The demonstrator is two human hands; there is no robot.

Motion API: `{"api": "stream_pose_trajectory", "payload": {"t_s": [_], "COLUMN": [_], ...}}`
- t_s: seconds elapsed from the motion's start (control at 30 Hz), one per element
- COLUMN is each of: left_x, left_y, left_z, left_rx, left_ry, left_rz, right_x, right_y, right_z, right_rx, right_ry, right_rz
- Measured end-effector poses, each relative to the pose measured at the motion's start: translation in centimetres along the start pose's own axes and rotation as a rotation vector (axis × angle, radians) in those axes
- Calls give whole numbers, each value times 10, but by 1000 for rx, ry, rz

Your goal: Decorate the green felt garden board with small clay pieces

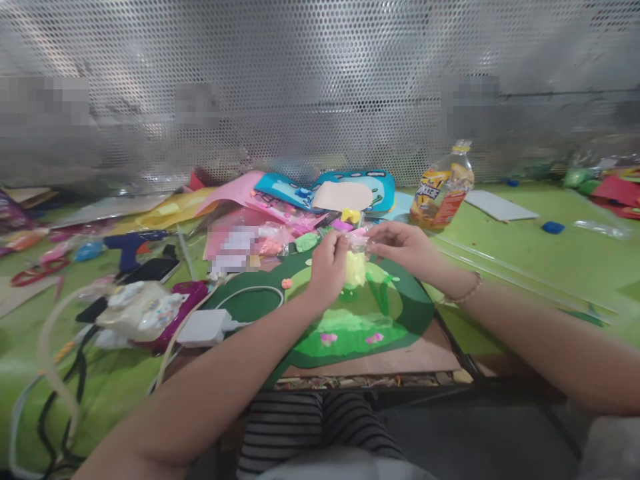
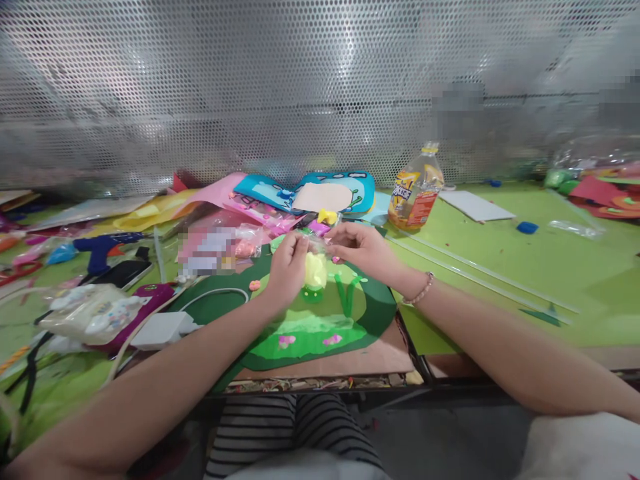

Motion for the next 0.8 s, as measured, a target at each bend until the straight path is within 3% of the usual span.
{"api": "stream_pose_trajectory", "payload": {"t_s": [0.37,0.8], "left_x": [7,-2], "left_y": [-2,-4], "left_z": [8,6], "left_rx": [74,71], "left_ry": [-24,-22], "left_rz": [-52,-4], "right_x": [-14,-4], "right_y": [1,0], "right_z": [0,2], "right_rx": [-15,-19], "right_ry": [-6,-11], "right_rz": [113,101]}}
Point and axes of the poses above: each hand's wrist, its own y-axis towards the middle knuckle, its own z-axis out of the palm, x = y × z, the point moved 9 cm from there along y, towards the middle knuckle, and after that the axes turned 4 degrees about -y, right-handed, at the moved point
